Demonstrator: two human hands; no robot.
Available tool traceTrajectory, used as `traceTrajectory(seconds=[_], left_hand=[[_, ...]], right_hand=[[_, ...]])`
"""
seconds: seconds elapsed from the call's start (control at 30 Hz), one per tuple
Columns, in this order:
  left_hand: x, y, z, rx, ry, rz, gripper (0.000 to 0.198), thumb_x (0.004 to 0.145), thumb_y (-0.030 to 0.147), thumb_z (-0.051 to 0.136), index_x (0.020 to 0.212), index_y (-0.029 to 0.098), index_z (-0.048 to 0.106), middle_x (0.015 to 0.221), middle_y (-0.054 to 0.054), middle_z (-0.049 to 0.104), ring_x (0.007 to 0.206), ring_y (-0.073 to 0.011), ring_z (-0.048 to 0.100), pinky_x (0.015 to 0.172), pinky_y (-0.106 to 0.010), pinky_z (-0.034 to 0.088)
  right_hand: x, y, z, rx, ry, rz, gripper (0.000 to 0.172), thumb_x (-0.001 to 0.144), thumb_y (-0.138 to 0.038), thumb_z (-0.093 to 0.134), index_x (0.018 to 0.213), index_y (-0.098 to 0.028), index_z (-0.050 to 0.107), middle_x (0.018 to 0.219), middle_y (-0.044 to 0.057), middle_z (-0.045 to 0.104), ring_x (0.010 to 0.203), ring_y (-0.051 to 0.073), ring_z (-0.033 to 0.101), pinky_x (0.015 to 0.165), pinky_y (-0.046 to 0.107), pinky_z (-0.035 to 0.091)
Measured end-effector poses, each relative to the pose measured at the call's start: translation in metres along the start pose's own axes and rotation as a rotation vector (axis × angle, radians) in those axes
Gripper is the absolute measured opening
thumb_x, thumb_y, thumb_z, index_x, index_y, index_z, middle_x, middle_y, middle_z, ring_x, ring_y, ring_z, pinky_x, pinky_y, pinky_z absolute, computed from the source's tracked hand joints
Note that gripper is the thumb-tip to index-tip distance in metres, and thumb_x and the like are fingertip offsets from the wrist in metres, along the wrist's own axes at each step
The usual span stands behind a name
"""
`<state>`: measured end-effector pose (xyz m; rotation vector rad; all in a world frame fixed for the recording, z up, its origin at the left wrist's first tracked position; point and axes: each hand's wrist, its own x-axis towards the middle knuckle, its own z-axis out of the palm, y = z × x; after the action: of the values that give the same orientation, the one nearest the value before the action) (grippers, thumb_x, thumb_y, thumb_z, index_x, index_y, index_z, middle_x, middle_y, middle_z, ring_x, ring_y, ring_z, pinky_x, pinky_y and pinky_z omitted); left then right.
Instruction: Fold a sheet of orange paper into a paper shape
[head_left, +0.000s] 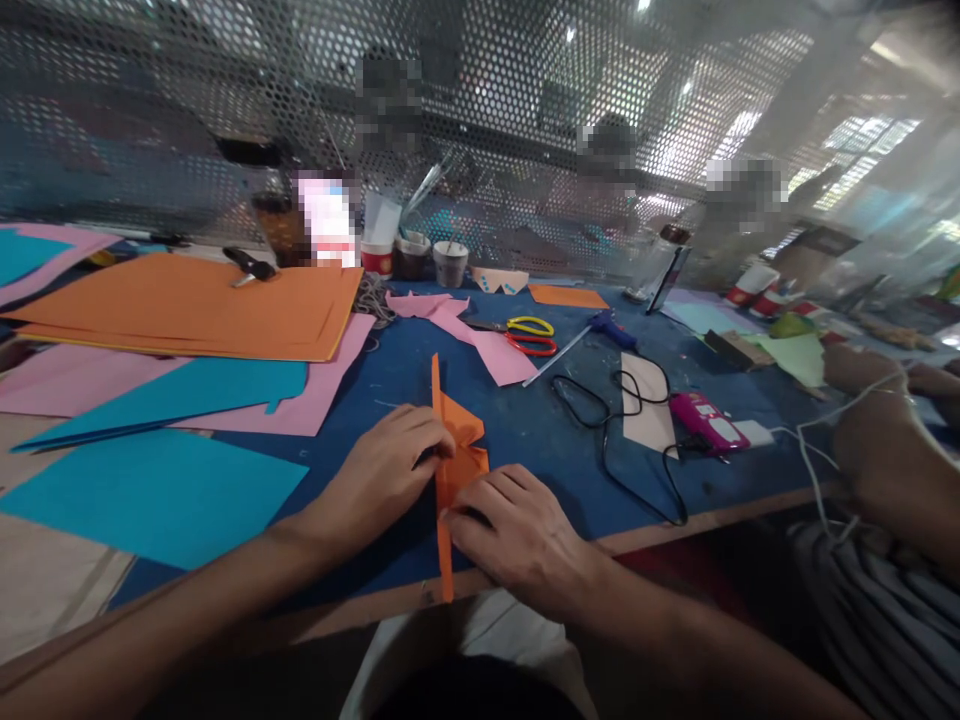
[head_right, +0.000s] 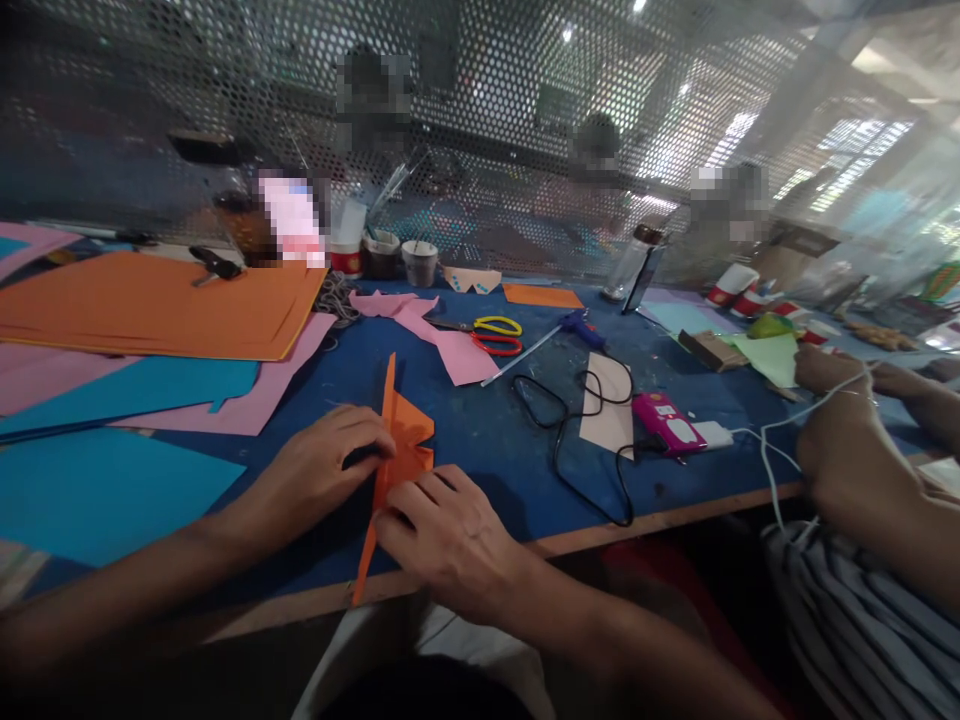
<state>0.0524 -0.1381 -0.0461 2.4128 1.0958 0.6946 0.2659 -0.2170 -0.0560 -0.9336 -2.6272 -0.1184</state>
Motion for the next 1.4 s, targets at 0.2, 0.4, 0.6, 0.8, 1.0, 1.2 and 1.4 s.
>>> traceTrajectory(seconds=[0.2, 0.4, 0.6, 0.8, 1.0, 1.2, 1.4], left_hand=[[-0.012, 0.003, 0.000, 0.041, -0.093, 0.034, 0.011, 0.097, 0.026, 0.054, 0.094, 0.023, 0.064, 0.105, -0.006, 0.074, 0.103, -0.0265, 0.067, 0.101, -0.045, 0.049], [-0.028, -0.004, 0.001, 0.027, -0.138, 0.014, 0.002, 0.095, 0.026, 0.061, 0.095, 0.025, 0.063, 0.116, -0.002, 0.075, 0.118, -0.0257, 0.068, 0.127, -0.056, 0.026], [-0.034, -0.012, 0.006, -0.036, -0.151, 0.002, 0.008, 0.094, 0.025, 0.062, 0.087, 0.026, 0.067, 0.131, -0.003, 0.073, 0.125, -0.0280, 0.067, 0.130, -0.063, 0.013], [-0.037, -0.014, 0.008, -0.087, -0.134, -0.010, 0.015, 0.094, 0.018, 0.057, 0.092, 0.026, 0.069, 0.135, -0.005, 0.073, 0.130, -0.0270, 0.065, 0.130, -0.065, 0.011], [-0.036, -0.013, 0.008, -0.045, -0.141, -0.009, 0.013, 0.091, 0.018, 0.062, 0.092, 0.028, 0.071, 0.134, -0.002, 0.075, 0.129, -0.0263, 0.066, 0.133, -0.062, 0.009], [-0.039, -0.011, 0.010, -0.036, -0.123, -0.002, 0.013, 0.094, 0.018, 0.059, 0.092, 0.026, 0.068, 0.130, -0.004, 0.076, 0.128, -0.0265, 0.067, 0.129, -0.067, 0.015], [-0.046, -0.007, 0.012, -0.005, -0.031, 0.026, 0.015, 0.095, 0.020, 0.054, 0.093, 0.026, 0.068, 0.122, -0.005, 0.077, 0.132, -0.0295, 0.065, 0.128, -0.067, 0.018]], right_hand=[[-0.001, 0.002, -0.005, 0.088, -0.011, 0.012, 0.019, 0.105, -0.010, 0.049, 0.108, -0.018, 0.066, 0.102, 0.005, 0.070, 0.089, 0.019, 0.059, 0.077, 0.036, 0.044], [0.001, 0.003, -0.007, 0.168, -0.019, 0.045, 0.020, 0.105, -0.011, 0.051, 0.113, -0.018, 0.067, 0.103, 0.005, 0.071, 0.093, 0.019, 0.060, 0.082, 0.036, 0.044], [0.003, 0.003, 0.004, 0.250, 0.039, 0.135, 0.014, 0.110, -0.023, 0.055, 0.110, -0.022, 0.069, 0.105, 0.002, 0.074, 0.098, 0.018, 0.063, 0.087, 0.037, 0.043], [0.009, 0.003, 0.008, 0.287, 0.087, 0.204, 0.020, 0.109, -0.035, 0.059, 0.101, -0.020, 0.070, 0.104, 0.003, 0.074, 0.098, 0.018, 0.065, 0.087, 0.037, 0.046], [0.017, 0.004, 0.008, 0.361, 0.035, 0.288, 0.016, 0.107, -0.029, 0.063, 0.097, -0.020, 0.071, 0.110, 0.004, 0.072, 0.102, 0.018, 0.067, 0.092, 0.036, 0.052], [0.024, 0.005, 0.005, 0.420, -0.033, 0.367, 0.013, 0.104, -0.027, 0.066, 0.096, -0.018, 0.071, 0.106, 0.003, 0.071, 0.097, 0.017, 0.068, 0.090, 0.034, 0.055], [0.030, 0.007, 0.001, 0.426, -0.112, 0.429, 0.011, 0.103, -0.025, 0.068, 0.095, -0.017, 0.071, 0.105, 0.004, 0.070, 0.092, 0.017, 0.069, 0.084, 0.033, 0.056]])
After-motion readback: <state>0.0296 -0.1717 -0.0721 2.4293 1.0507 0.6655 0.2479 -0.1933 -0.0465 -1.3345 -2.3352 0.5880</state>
